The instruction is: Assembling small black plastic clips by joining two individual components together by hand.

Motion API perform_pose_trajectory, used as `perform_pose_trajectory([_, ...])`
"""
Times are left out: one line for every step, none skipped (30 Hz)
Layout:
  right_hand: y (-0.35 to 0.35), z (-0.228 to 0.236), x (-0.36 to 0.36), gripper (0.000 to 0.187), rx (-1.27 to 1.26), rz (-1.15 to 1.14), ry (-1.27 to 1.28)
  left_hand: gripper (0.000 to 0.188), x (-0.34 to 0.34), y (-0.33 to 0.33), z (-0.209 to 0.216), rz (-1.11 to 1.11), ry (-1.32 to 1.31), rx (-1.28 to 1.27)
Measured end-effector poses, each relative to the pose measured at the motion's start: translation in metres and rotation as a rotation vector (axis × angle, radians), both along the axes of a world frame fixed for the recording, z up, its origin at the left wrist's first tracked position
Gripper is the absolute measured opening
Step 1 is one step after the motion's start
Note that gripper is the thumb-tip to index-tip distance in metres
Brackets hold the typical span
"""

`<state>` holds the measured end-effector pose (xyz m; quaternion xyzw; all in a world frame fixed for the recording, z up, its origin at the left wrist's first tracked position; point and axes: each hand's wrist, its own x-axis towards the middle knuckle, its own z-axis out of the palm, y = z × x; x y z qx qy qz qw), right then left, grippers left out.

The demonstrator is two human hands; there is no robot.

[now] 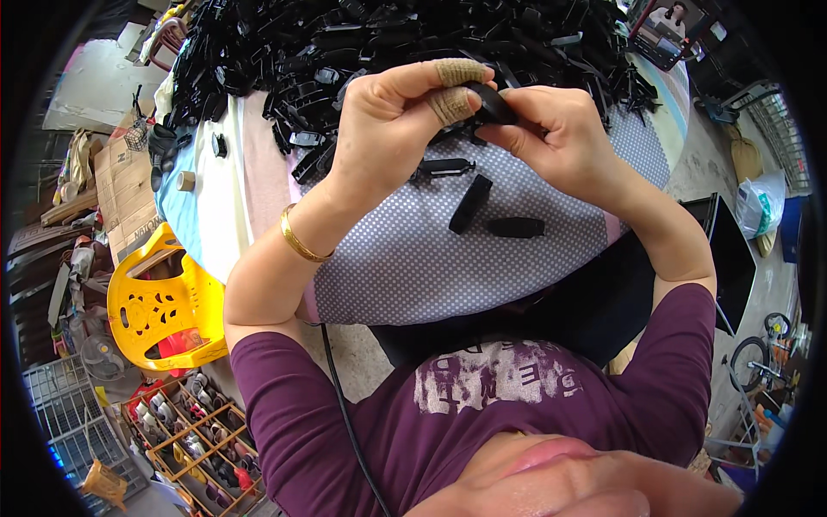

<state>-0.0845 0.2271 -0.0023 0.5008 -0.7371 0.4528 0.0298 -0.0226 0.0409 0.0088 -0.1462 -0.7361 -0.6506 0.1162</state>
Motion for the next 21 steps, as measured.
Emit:
perform_pose_trajectory([0.000,0.000,0.001,0.022,-0.045,-0.023,0.095,0.024,0.000,0.000,0.002,-0.001,0.043,-0.048])
perform_pose_trajectory([0.001,0.001,0.000,0.022,-0.044,-0.026,0.095,0.024,-0.001,0.000,0.004,-0.004,0.043,-0.046])
perform_pose_trajectory([0.002,0.002,-0.003,0.023,0.014,0.008,0.115,0.023,-0.001,-0.001,0.006,0.009,0.047,-0.079])
perform_pose_trajectory([0.003,0.003,-0.006,0.024,0.071,0.042,0.135,0.022,-0.001,-0.001,0.009,0.022,0.051,-0.111])
perform_pose_trajectory([0.002,0.003,-0.009,0.024,0.069,0.046,0.132,0.022,0.001,-0.005,0.016,0.026,0.049,-0.113])
perform_pose_trajectory([0.002,0.003,-0.013,0.027,0.129,0.153,0.124,0.022,0.002,-0.011,0.026,-0.086,-0.042,-0.253])
perform_pose_trajectory([0.002,0.002,-0.015,0.030,0.187,0.261,0.115,0.023,0.003,-0.013,0.032,-0.198,-0.134,-0.394])
perform_pose_trajectory([0.001,-0.005,-0.015,0.032,0.248,0.177,0.310,0.030,0.013,-0.008,0.033,-0.223,-0.242,-0.328])
perform_pose_trajectory([0.000,-0.008,-0.015,0.032,0.251,0.171,0.307,0.035,0.018,-0.008,0.033,-0.284,-0.150,-0.563])
perform_pose_trajectory([-0.003,-0.010,-0.016,0.029,0.277,0.118,0.455,0.035,0.023,-0.001,0.035,-0.314,-0.197,-0.664])
perform_pose_trajectory([-0.004,-0.013,-0.016,0.027,0.303,0.064,0.603,0.036,0.026,0.007,0.037,-0.344,-0.243,-0.765])
perform_pose_trajectory([-0.006,-0.014,-0.014,0.023,0.311,0.054,0.649,0.029,0.028,0.012,0.038,-0.378,-0.299,-0.722])
perform_pose_trajectory([-0.006,-0.014,-0.013,0.023,0.306,0.058,0.649,0.029,0.026,0.009,0.036,-0.373,-0.302,-0.724])
perform_pose_trajectory([-0.006,-0.014,-0.012,0.022,0.321,0.051,0.676,0.027,0.020,0.003,0.032,-0.333,-0.149,-0.812])
perform_pose_trajectory([-0.005,-0.014,-0.012,0.022,0.340,0.039,0.703,0.026,0.014,-0.002,0.030,-0.297,0.009,-0.893])
perform_pose_trajectory([-0.004,-0.014,-0.013,0.019,0.320,0.024,0.749,0.024,0.012,-0.008,0.033,-0.124,-0.055,-1.006])
perform_pose_trajectory([-0.004,-0.013,-0.014,0.019,0.318,0.025,0.748,0.023,0.010,-0.018,0.027,0.033,0.008,-1.164])
perform_pose_trajectory([-0.004,-0.014,-0.015,0.017,0.324,0.036,0.754,0.022,0.010,-0.025,0.021,0.086,0.049,-1.253])
perform_pose_trajectory([-0.004,-0.014,-0.016,0.015,0.330,0.048,0.760,0.022,0.010,-0.028,0.018,0.140,0.091,-1.342])
perform_pose_trajectory([-0.005,-0.014,-0.017,0.015,0.330,0.046,0.759,0.022,0.009,-0.028,0.016,0.139,0.091,-1.342])
perform_pose_trajectory([-0.006,-0.013,-0.019,0.013,0.240,0.041,0.732,0.022,0.008,-0.024,0.014,0.153,0.132,-1.361])
